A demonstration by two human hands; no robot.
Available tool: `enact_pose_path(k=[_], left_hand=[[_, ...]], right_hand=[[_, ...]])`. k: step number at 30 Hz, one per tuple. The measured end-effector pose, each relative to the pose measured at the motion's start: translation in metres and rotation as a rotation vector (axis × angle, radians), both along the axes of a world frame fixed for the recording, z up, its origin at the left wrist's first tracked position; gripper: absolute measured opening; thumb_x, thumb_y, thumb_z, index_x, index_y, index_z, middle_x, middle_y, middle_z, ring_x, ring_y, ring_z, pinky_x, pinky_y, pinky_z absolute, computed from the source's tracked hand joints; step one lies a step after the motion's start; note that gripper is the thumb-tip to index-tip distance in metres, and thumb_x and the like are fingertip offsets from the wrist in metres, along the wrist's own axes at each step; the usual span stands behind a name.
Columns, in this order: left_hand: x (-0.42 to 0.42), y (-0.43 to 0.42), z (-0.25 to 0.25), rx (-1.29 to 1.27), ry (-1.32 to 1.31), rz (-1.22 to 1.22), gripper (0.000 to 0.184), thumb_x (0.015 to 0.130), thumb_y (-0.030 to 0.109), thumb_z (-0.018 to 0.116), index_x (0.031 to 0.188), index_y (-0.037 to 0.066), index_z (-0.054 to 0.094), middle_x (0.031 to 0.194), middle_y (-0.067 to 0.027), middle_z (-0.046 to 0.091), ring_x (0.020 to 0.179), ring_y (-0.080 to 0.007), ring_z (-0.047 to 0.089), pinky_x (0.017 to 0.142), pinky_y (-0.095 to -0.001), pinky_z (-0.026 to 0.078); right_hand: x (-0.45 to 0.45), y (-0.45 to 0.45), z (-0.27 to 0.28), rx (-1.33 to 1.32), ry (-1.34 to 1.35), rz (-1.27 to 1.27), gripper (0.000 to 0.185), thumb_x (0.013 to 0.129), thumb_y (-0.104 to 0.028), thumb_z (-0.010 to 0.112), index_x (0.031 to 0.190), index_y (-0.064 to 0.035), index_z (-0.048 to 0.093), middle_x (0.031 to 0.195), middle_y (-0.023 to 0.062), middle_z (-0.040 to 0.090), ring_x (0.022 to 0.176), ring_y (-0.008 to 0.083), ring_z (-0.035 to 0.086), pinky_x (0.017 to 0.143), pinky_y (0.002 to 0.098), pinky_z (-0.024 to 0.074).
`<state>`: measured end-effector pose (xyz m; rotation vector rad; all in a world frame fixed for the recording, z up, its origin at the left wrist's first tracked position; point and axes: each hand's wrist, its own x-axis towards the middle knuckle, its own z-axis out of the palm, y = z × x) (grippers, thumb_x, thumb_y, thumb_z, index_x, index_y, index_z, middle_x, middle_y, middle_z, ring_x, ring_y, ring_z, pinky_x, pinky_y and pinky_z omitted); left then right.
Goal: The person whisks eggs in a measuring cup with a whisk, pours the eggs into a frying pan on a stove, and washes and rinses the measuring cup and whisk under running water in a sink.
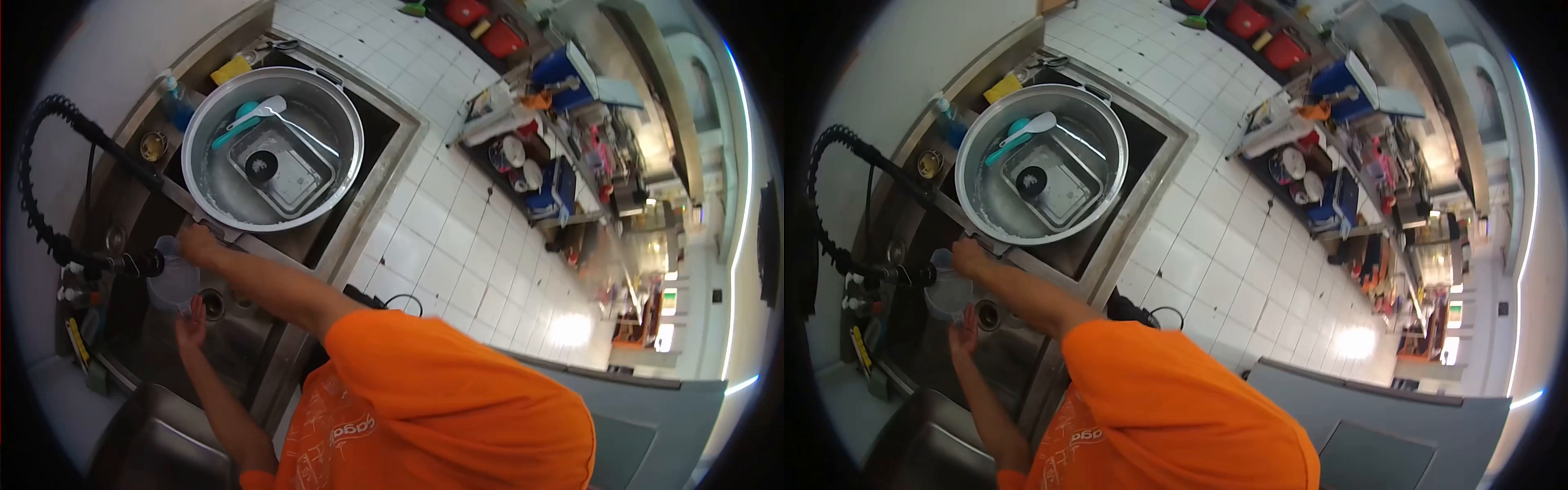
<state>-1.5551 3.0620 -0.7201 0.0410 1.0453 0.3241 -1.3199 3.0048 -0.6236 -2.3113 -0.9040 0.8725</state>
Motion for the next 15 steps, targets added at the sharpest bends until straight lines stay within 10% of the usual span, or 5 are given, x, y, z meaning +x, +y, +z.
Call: enact_pose_path(k=[4,6,9,12,15], left_hand=[[-0.015,0.006,-0.009,-0.221,-0.228,0.01,0.06,0.105,0.041,0.022,0.143,-0.005,0.031,0.145,-0.0195,0.043,0.138,-0.0319,0.038,0.113,-0.0447,0.035],[-0.004,0.009,0.005,-0.13,-0.202,0.083,0.062,0.104,0.041,0.023,0.144,-0.006,0.03,0.147,-0.0186,0.041,0.139,-0.0316,0.036,0.113,-0.045,0.034],[0.008,0.004,0.008,-0.19,-0.251,-0.058,0.049,0.102,0.022,0.025,0.144,-0.002,0.033,0.146,-0.0174,0.043,0.136,-0.0307,0.041,0.113,-0.0432,0.036],[0.029,0.001,0.009,-0.161,-0.228,0.068,0.055,0.102,0.031,0.026,0.144,-0.005,0.032,0.144,-0.0192,0.045,0.137,-0.0327,0.038,0.114,-0.0464,0.033],[0.029,-0.009,-0.033,-0.131,-0.177,0.072,0.062,0.096,0.03,0.049,0.139,-0.012,0.031,0.144,-0.0296,0.039,0.135,-0.0415,0.037,0.113,-0.054,0.031]], right_hand=[[-0.015,-0.03,0.06,-0.085,0.282,0.489,0.036,0.078,-0.038,0.071,0.086,-0.0032,0.074,0.095,0.0203,0.071,0.091,0.0303,0.07,0.067,0.0384,0.059],[0.016,-0.011,0.001,0.024,0.007,0.117,0.025,0.077,-0.024,0.068,0.085,-0.0009,0.073,0.091,0.0195,0.071,0.087,0.0315,0.071,0.071,0.0401,0.0579],[-0.034,0.001,0.001,0.067,0.001,0.396,0.039,0.076,-0.037,0.071,0.09,0.0003,0.073,0.088,0.0226,0.07,0.088,0.0335,0.07,0.074,0.0458,0.0563],[-0.027,-0.018,-0.025,0.114,-0.097,0.251,0.038,0.077,-0.037,0.069,0.087,-0.0006,0.074,0.083,0.0214,0.07,0.083,0.0354,0.07,0.079,0.0469,0.0539],[-0.037,-0.103,0.018,0.397,-0.301,0.437,0.02,0.075,-0.028,0.065,0.07,-0.0096,0.072,0.067,0.0168,0.066,0.063,0.0361,0.065,0.056,0.0478,0.0503]])
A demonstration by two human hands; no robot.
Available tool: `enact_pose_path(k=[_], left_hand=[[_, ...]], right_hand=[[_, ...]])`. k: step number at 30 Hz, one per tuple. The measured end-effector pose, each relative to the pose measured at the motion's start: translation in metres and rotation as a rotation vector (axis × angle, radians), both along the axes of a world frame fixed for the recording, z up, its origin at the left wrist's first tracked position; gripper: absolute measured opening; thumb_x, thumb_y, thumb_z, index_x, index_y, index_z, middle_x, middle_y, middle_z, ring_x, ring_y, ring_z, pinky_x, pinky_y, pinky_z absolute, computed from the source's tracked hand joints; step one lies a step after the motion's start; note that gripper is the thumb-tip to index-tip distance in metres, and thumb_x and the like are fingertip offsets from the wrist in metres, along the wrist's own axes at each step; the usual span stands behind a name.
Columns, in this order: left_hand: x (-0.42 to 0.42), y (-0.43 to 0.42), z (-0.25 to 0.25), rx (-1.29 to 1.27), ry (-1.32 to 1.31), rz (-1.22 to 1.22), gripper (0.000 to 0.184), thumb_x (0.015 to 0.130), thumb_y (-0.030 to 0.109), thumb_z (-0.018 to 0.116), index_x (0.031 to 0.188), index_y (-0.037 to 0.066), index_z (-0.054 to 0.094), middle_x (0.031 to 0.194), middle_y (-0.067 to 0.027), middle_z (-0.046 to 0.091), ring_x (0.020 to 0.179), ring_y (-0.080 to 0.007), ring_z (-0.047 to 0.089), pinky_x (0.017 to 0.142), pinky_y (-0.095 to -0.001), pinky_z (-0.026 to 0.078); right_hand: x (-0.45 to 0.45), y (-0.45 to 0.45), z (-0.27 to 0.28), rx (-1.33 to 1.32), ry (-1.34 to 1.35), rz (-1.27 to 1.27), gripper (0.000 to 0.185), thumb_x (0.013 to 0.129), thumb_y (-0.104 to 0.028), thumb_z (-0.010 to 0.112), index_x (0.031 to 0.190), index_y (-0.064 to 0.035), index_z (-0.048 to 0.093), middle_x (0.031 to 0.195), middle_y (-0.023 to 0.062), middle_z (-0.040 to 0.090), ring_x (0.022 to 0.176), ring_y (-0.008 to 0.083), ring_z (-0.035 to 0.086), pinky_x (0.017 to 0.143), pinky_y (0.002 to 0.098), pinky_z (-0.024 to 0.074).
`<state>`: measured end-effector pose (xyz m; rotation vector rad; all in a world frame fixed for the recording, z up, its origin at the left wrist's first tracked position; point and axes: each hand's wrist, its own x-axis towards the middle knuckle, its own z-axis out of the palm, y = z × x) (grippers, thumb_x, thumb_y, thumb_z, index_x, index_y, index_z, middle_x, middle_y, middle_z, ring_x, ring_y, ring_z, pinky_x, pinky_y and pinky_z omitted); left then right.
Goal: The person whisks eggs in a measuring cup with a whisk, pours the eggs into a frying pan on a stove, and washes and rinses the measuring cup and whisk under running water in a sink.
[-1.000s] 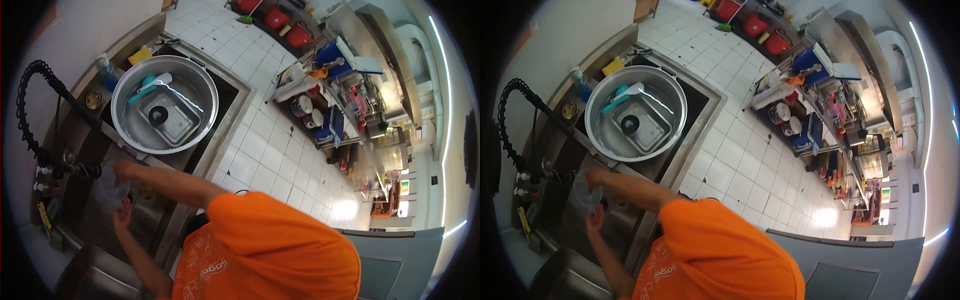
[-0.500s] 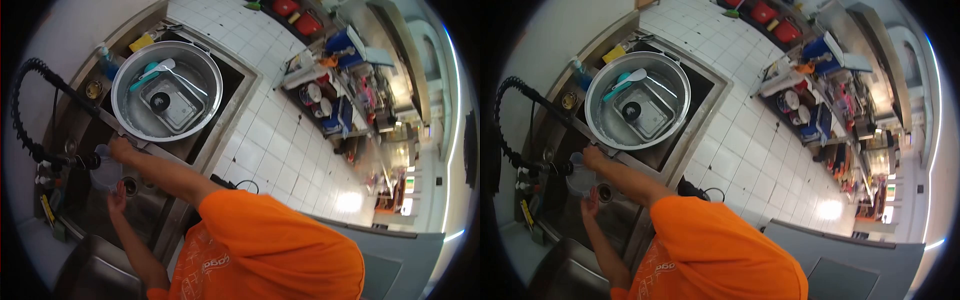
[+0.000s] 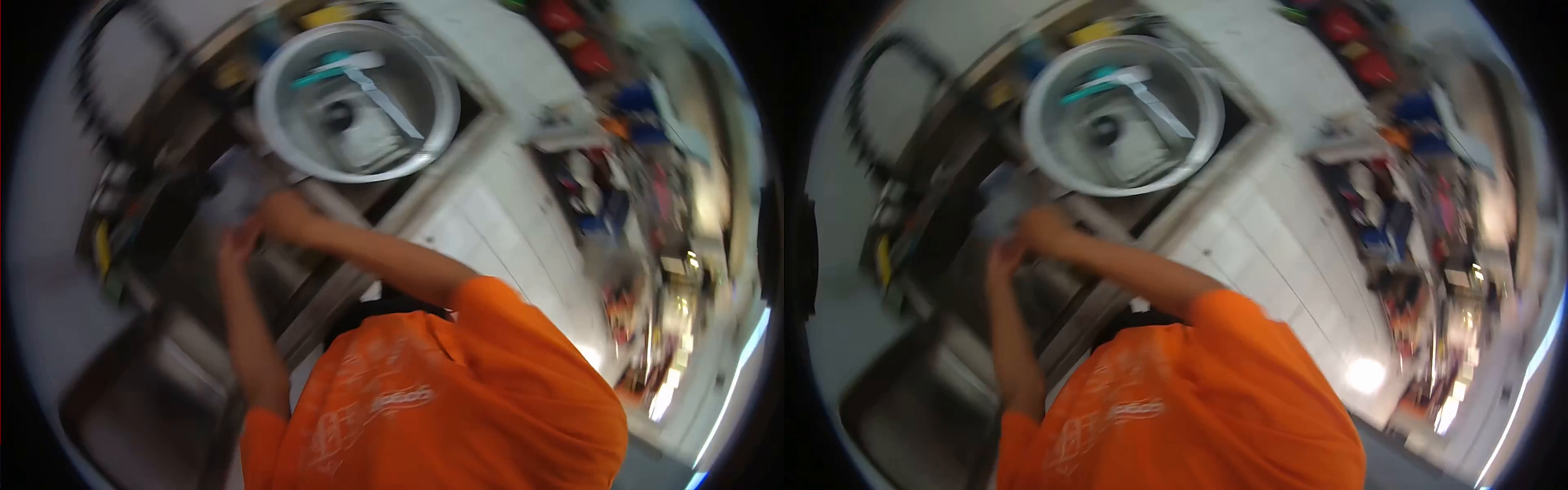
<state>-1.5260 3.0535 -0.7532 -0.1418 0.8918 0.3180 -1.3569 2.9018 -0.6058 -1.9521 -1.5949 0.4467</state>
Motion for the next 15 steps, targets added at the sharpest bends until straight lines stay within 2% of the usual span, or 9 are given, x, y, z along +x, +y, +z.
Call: enact_pose_path(k=[1,2,3,5,6,8,9,11,15], left_hand=[[-0.005,0.006,-0.012,-0.36,-0.234,0.165,0.054,0.097,0.025,0.047,0.136,-0.011,0.039,0.142,-0.0299,0.04,0.134,-0.0441,0.037,0.113,-0.0573,0.03],[0.011,0.001,-0.009,-0.304,-0.216,0.258,0.058,0.099,0.031,0.044,0.138,-0.011,0.035,0.143,-0.0309,0.038,0.136,-0.0444,0.034,0.112,-0.0566,0.031],[0.032,0.0,-0.01,-0.288,-0.155,0.31,0.059,0.102,0.037,0.035,0.138,-0.01,0.034,0.142,-0.0303,0.041,0.136,-0.0431,0.035,0.112,-0.0566,0.031],[0.071,-0.004,0.018,-0.227,-0.028,0.328,0.058,0.104,0.04,0.025,0.136,-0.007,0.036,0.137,-0.0292,0.047,0.128,-0.044,0.045,0.108,-0.0585,0.034],[0.083,0.0,0.002,-0.299,-0.108,0.363,0.056,0.103,0.039,0.026,0.138,-0.005,0.033,0.135,-0.0291,0.05,0.124,-0.0439,0.049,0.106,-0.0584,0.038],[0.124,0.007,0.012,-0.276,-0.005,0.5,0.054,0.102,0.038,0.035,0.135,-0.004,0.04,0.131,-0.0286,0.052,0.122,-0.0429,0.051,0.101,-0.0566,0.045],[0.138,0.017,0.013,-0.27,-0.023,0.535,0.054,0.102,0.038,0.035,0.135,-0.004,0.04,0.131,-0.0286,0.052,0.122,-0.0429,0.051,0.101,-0.0566,0.045],[0.156,0.032,0.0,-0.242,-0.084,0.801,0.046,0.098,0.034,0.047,0.129,-0.001,0.052,0.129,-0.0247,0.054,0.118,-0.0417,0.055,0.088,-0.0497,0.056],[0.158,0.042,0.002,-0.277,-0.157,0.849,0.035,0.096,0.029,0.042,0.115,0.002,0.053,0.109,-0.0192,0.056,0.089,-0.0306,0.051,0.069,-0.0389,0.048]], right_hand=[[0.01,-0.024,0.031,-0.316,-0.193,0.086,0.021,0.079,-0.028,0.062,0.077,-0.0094,0.072,0.068,0.0175,0.065,0.063,0.037,0.065,0.057,0.0463,0.0511],[0.015,-0.048,0.067,-0.32,-0.045,-0.114,0.024,0.085,-0.028,0.061,0.088,-0.007,0.071,0.069,0.017,0.065,0.063,0.0364,0.065,0.057,0.0464,0.0513],[0.022,-0.076,0.043,-0.178,-0.053,-0.252,0.029,0.092,-0.03,0.058,0.099,-0.0039,0.067,0.072,0.0177,0.066,0.065,0.0368,0.066,0.057,0.045,0.0513],[0.026,-0.114,0.05,-0.199,0.343,-0.45,0.035,0.096,-0.032,0.059,0.108,0.0001,0.06,0.071,0.013,0.063,0.059,0.0223,0.065,0.057,0.0354,0.0499],[0.02,-0.122,0.081,-0.234,0.469,-0.48,0.038,0.095,-0.036,0.059,0.104,0.0008,0.059,0.068,0.0175,0.064,0.068,0.0305,0.068,0.06,0.0398,0.0497],[0.022,-0.15,0.079,-0.174,0.484,-0.438,0.031,0.096,-0.026,0.06,0.108,0.0028,0.057,0.079,0.0083,0.062,0.066,0.0138,0.062,0.062,0.0309,0.0493],[0.018,-0.158,0.081,-0.172,0.493,-0.446,0.031,0.097,-0.026,0.059,0.109,0.003,0.056,0.082,0.009,0.062,0.068,0.0145,0.063,0.064,0.0303,0.0491],[0.015,-0.167,0.092,-0.142,0.544,-0.476,0.033,0.098,-0.027,0.057,0.11,0.0029,0.055,0.085,0.0102,0.062,0.07,0.016,0.065,0.065,0.0297,0.0484],[0.005,-0.161,0.115,-0.103,0.631,-0.537,0.033,0.099,-0.025,0.055,0.113,0.0049,0.052,0.089,0.0103,0.061,0.07,0.0151,0.065,0.066,0.0274,0.0476]])
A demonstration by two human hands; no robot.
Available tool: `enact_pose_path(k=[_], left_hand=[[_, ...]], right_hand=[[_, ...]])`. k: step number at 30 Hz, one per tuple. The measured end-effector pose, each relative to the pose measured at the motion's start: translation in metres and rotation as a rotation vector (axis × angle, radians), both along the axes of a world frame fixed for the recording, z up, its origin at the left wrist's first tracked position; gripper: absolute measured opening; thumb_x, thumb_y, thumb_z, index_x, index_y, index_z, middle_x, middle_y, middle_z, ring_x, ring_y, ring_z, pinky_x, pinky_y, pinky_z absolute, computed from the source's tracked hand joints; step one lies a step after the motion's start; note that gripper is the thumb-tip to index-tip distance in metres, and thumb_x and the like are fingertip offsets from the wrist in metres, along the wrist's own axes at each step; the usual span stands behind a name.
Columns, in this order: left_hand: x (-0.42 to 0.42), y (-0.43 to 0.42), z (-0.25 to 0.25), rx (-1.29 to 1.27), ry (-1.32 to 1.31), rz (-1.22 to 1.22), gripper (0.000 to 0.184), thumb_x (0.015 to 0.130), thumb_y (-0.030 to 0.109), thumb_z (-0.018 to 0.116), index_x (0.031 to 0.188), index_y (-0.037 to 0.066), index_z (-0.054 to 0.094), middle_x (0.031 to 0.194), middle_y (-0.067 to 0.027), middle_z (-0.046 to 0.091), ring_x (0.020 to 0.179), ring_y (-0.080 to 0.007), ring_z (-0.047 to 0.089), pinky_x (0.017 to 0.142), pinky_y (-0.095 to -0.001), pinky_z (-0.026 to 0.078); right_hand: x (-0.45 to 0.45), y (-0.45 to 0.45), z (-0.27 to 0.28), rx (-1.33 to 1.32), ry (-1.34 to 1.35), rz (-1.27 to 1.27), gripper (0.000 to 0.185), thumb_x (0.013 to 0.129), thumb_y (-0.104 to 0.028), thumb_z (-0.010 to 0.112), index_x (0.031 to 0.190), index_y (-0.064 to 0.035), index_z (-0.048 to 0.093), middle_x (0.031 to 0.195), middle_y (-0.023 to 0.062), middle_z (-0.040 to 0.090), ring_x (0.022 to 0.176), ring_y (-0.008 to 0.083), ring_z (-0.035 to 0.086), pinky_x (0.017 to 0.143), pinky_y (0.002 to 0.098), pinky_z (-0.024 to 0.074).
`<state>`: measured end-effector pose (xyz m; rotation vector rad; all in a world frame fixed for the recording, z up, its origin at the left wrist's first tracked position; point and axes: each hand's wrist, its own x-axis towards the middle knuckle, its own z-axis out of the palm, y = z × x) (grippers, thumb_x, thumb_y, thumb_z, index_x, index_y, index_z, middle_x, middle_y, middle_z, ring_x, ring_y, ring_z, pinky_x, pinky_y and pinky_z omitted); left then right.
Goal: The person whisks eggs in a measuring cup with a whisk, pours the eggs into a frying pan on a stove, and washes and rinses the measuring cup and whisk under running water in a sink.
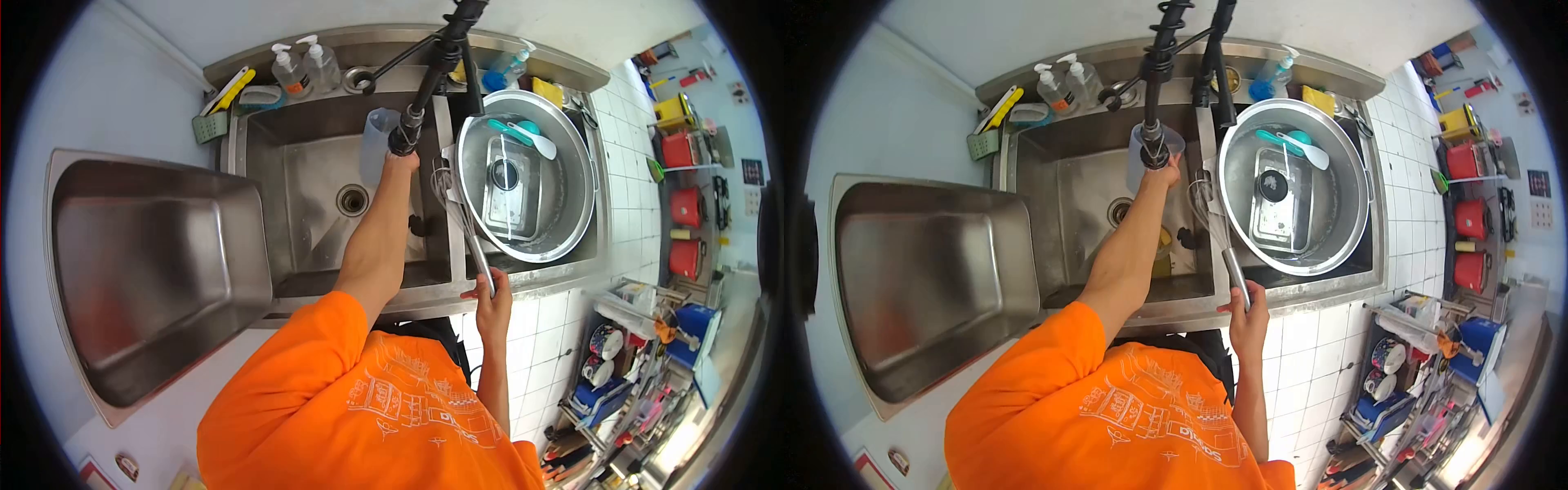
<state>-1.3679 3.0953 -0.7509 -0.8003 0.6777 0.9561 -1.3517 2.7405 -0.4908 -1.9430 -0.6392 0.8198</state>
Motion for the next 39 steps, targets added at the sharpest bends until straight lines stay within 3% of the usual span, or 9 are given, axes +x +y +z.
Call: enact_pose_path(k=[7,15,17,19,24,29,31,34,39], left_hand=[[-0.044,-0.022,0.031,-0.089,0.027,-0.324,0.024,0.093,0.022,0.034,0.088,0.008,0.052,0.064,-0.0058,0.053,0.036,-0.0092,0.034,0.033,-0.0198,0.024],[-0.147,-0.082,0.051,0.172,0.424,-0.56,0.027,0.096,0.03,0.036,0.089,0.011,0.053,0.06,-0.0049,0.055,0.037,-0.0092,0.031,0.036,-0.0242,0.022],[-0.17,-0.101,0.064,0.196,0.648,-0.587,0.026,0.095,0.029,0.043,0.098,0.005,0.053,0.064,-0.0076,0.057,0.041,-0.0087,0.037,0.036,-0.0244,0.027],[-0.191,-0.109,0.061,0.182,0.733,-0.642,0.027,0.095,0.03,0.045,0.102,0.005,0.053,0.068,-0.009,0.06,0.042,-0.0102,0.042,0.037,-0.0253,0.033],[-0.228,-0.124,0.028,0.098,0.898,-0.557,0.032,0.094,0.028,0.049,0.116,0.003,0.049,0.087,-0.0156,0.066,0.057,-0.0134,0.061,0.046,-0.0291,0.05],[-0.251,-0.14,0.002,0.367,2.012,-0.709,0.042,0.091,0.018,0.053,0.122,-0.002,0.034,0.101,-0.026,0.065,0.084,-0.0418,0.067,0.075,-0.0483,0.054],[-0.255,-0.134,0.031,0.361,1.927,-0.705,0.041,0.091,0.018,0.054,0.122,0.0,0.035,0.101,-0.0266,0.065,0.09,-0.0453,0.064,0.08,-0.0507,0.05],[-0.258,-0.123,0.055,0.398,1.866,-0.706,0.039,0.09,0.019,0.056,0.12,0.003,0.036,0.101,-0.0276,0.065,0.095,-0.0481,0.062,0.084,-0.0534,0.047],[-0.258,-0.115,0.061,0.457,1.897,-0.697,0.032,0.091,0.021,0.055,0.114,0.006,0.039,0.099,-0.0285,0.064,0.094,-0.0485,0.061,0.08,-0.0546,0.046]], right_hand=[[0.008,0.034,-0.026,-0.009,-0.202,0.007,0.036,0.099,-0.025,0.056,0.118,0.0044,0.049,0.09,0.013,0.064,0.065,0.0153,0.062,0.062,0.0288,0.0484],[0.026,0.191,-0.095,0.112,-0.761,0.378,0.034,0.089,-0.028,0.066,0.102,0.0038,0.064,0.068,0.0153,0.066,0.059,0.0201,0.066,0.057,0.0337,0.0507],[0.022,0.246,-0.113,0.017,-0.599,0.496,0.037,0.086,-0.031,0.068,0.101,0.0022,0.065,0.074,0.0153,0.067,0.06,0.0207,0.066,0.06,0.0372,0.0539],[0.013,0.294,-0.157,0.093,0.209,0.372,0.039,0.083,-0.035,0.071,0.101,-0.001,0.065,0.079,0.0132,0.066,0.058,0.0208,0.063,0.057,0.0377,0.0567],[0.002,0.34,-0.163,-0.135,0.183,0.309,0.032,0.085,-0.032,0.069,0.101,-0.0043,0.063,0.079,0.0096,0.062,0.055,0.0177,0.059,0.048,0.0317,0.0566],[-0.001,0.295,-0.136,-0.039,-0.01,0.1,0.035,0.09,-0.032,0.064,0.113,-0.0062,0.056,0.089,0.0084,0.063,0.073,0.0201,0.064,0.056,0.0349,0.0588],[0.001,0.279,-0.146,0.033,0.454,-0.037,0.033,0.092,-0.028,0.061,0.117,-0.0078,0.052,0.097,0.0099,0.062,0.097,0.0249,0.064,0.085,0.0467,0.0553],[0.004,0.258,-0.162,0.009,1.181,-0.135,0.019,0.091,-0.018,0.058,0.103,-0.0037,0.056,0.083,0.0074,0.062,0.1,0.0278,0.066,0.092,0.0528,0.0508],[-0.016,0.26,-0.138,0.054,1.337,0.025,0.015,0.091,-0.02,0.056,0.093,-0.0063,0.051,0.075,0.0077,0.055,0.103,0.0334,0.065,0.09,0.0478,0.048]])
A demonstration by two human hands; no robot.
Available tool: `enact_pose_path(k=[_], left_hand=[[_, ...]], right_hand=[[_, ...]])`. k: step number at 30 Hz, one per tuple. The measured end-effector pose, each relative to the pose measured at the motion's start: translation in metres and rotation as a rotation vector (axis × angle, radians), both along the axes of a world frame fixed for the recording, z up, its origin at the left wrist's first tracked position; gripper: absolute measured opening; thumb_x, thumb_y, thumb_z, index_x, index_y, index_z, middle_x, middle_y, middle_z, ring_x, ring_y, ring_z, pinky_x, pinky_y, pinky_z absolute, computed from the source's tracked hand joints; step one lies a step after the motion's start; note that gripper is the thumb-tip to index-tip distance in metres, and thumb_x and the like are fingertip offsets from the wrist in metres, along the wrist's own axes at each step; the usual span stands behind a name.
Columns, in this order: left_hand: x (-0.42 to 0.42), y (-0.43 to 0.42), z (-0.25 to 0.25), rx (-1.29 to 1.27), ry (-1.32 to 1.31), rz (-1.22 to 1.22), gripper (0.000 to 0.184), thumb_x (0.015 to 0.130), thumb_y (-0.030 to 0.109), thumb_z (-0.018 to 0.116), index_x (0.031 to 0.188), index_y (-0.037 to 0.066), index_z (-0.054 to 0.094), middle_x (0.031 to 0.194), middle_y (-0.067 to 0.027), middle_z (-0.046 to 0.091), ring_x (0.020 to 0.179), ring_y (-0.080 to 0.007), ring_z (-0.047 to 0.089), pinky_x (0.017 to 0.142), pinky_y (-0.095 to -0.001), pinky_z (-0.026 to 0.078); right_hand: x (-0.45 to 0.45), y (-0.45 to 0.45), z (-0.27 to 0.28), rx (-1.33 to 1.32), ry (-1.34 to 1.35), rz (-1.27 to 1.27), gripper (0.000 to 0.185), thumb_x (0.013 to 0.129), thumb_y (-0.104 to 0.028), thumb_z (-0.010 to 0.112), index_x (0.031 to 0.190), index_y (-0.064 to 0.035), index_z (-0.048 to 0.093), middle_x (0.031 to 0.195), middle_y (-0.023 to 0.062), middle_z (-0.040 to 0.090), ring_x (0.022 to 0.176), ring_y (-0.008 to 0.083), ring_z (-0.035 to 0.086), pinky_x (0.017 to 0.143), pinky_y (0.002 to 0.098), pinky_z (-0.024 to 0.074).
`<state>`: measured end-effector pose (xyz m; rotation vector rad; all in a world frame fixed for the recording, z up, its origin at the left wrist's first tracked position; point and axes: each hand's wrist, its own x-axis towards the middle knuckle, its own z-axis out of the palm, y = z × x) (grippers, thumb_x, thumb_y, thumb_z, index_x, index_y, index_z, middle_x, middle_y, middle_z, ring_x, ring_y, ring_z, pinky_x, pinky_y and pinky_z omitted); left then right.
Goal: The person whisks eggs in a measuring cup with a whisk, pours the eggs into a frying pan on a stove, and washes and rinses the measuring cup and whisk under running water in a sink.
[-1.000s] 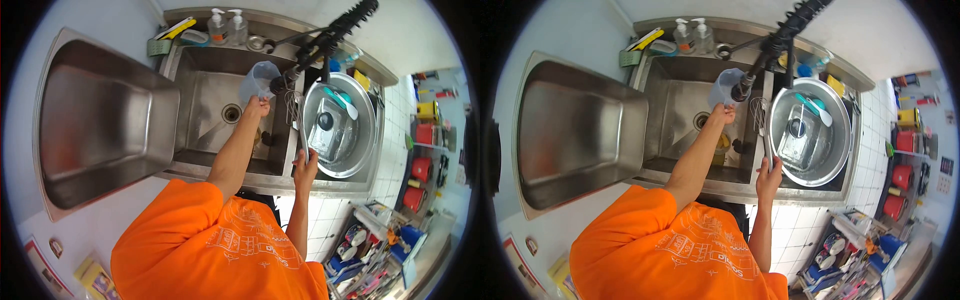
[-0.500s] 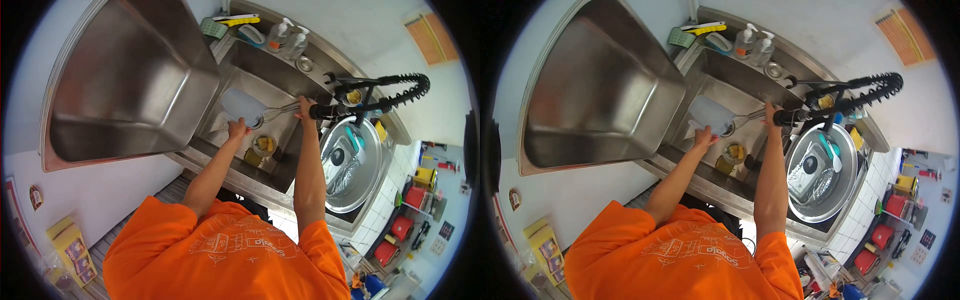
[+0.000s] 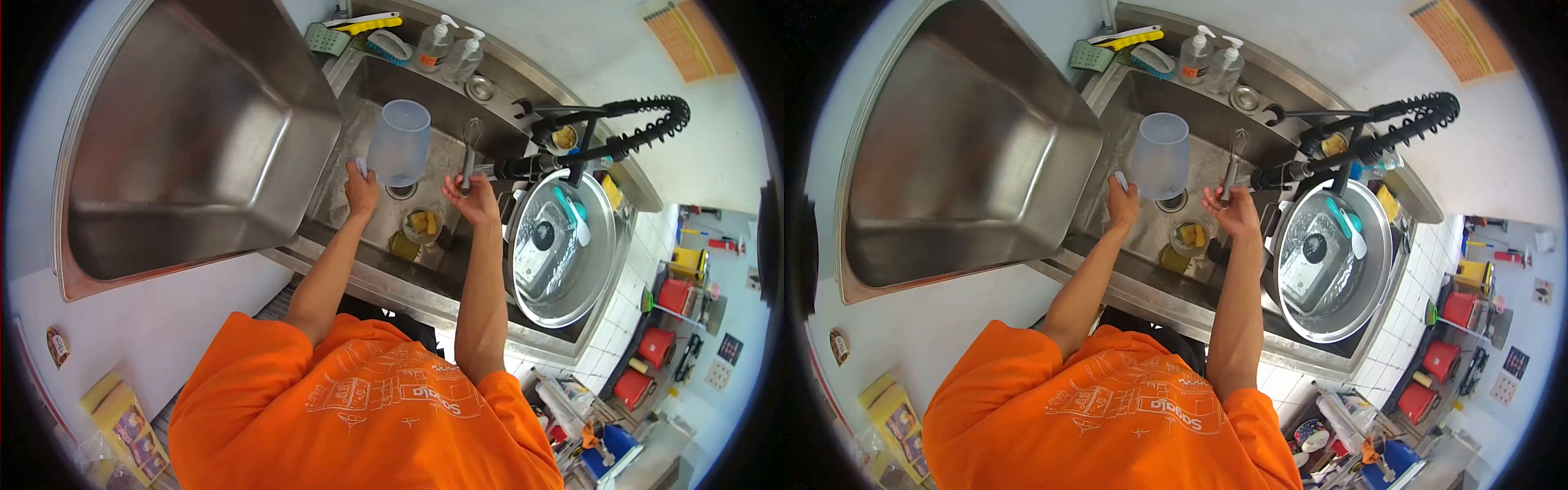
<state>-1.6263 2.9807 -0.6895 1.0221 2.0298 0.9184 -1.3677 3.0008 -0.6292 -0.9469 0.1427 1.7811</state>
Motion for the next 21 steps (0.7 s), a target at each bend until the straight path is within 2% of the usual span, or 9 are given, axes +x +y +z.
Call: enact_pose_path(k=[2,3,4,6,8,12,14,19,21], left_hand=[[-0.001,-0.004,0.004,-0.028,0.008,0.005,0.029,0.091,0.021,0.054,0.11,0.005,0.04,0.099,-0.0283,0.065,0.093,-0.0479,0.062,0.081,-0.0543,0.047],[-0.002,-0.008,0.0,-0.021,0.008,-0.003,0.029,0.091,0.021,0.054,0.11,0.005,0.04,0.099,-0.0283,0.065,0.093,-0.0479,0.062,0.081,-0.0543,0.047],[-0.003,-0.014,-0.004,-0.031,0.013,-0.002,0.031,0.092,0.022,0.054,0.114,0.004,0.04,0.102,-0.0282,0.064,0.095,-0.0472,0.062,0.082,-0.0539,0.046],[-0.009,-0.015,-0.038,-0.037,0.014,-0.002,0.034,0.093,0.023,0.053,0.118,0.003,0.041,0.105,-0.0281,0.064,0.097,-0.0466,0.062,0.084,-0.0535,0.046],[-0.014,-0.022,-0.086,-0.031,-0.203,0.05,0.042,0.095,0.026,0.053,0.127,0.001,0.042,0.111,-0.027,0.063,0.103,-0.0447,0.061,0.089,-0.0515,0.045],[-0.012,-0.03,-0.052,-0.158,-0.261,0.028,0.047,0.095,0.029,0.053,0.132,0.001,0.043,0.115,-0.0254,0.063,0.107,-0.0436,0.059,0.093,-0.0489,0.044],[-0.009,-0.03,-0.025,-0.194,-0.115,-0.027,0.042,0.095,0.029,0.054,0.125,0.001,0.049,0.112,-0.0235,0.064,0.107,-0.0418,0.06,0.093,-0.0474,0.044],[-0.009,-0.033,-0.019,-0.202,-0.137,-0.042,0.038,0.093,0.033,0.059,0.113,0.001,0.057,0.105,-0.0194,0.066,0.099,-0.0352,0.064,0.087,-0.0438,0.047],[-0.008,-0.035,-0.031,-0.164,-0.159,-0.028,0.041,0.091,0.038,0.063,0.106,0.0,0.06,0.1,-0.0174,0.067,0.094,-0.031,0.066,0.083,-0.0414,0.049]], right_hand=[[0.025,0.012,-0.047,-0.093,-0.335,0.413,0.021,0.09,-0.027,0.057,0.091,-0.007,0.05,0.071,0.0064,0.052,0.092,0.0334,0.068,0.079,0.0491,0.051],[0.019,0.011,-0.038,-0.185,-0.811,0.499,0.029,0.089,-0.031,0.058,0.096,-0.0038,0.053,0.072,0.0135,0.059,0.082,0.0376,0.069,0.073,0.0519,0.0529],[0.016,0.004,-0.027,-0.181,-0.815,0.491,0.029,0.089,-0.031,0.058,0.096,-0.0038,0.053,0.072,0.0135,0.059,0.082,0.0376,0.069,0.073,0.0519,0.0529],[0.01,-0.027,-0.008,0.014,-1.578,0.558,0.039,0.091,-0.036,0.057,0.103,0.0005,0.054,0.079,0.026,0.065,0.078,0.0452,0.067,0.07,0.0522,0.0523],[-0.003,-0.069,-0.01,0.049,-1.962,0.572,0.049,0.091,-0.043,0.057,0.109,0.0026,0.054,0.086,0.0331,0.065,0.079,0.0501,0.064,0.072,0.0546,0.0499],[-0.008,-0.129,-0.007,0.009,-1.984,0.544,0.045,0.093,-0.042,0.057,0.108,0.0002,0.053,0.081,0.0298,0.065,0.076,0.0508,0.062,0.069,0.0584,0.047],[-0.01,-0.141,0.001,0.068,-1.947,0.439,0.04,0.095,-0.038,0.055,0.111,-0.0013,0.051,0.073,0.027,0.064,0.072,0.051,0.061,0.066,0.0597,0.0449],[0.0,-0.174,-0.002,0.26,-2.018,0.32,0.036,0.097,-0.022,0.055,0.115,0.0074,0.045,0.1,0.0331,0.054,0.091,0.0467,0.056,0.077,0.0504,0.044],[-0.006,-0.183,0.008,0.243,-2.025,0.275,0.036,0.097,-0.023,0.054,0.116,0.0057,0.045,0.097,0.0323,0.056,0.088,0.0476,0.058,0.076,0.0516,0.045]])
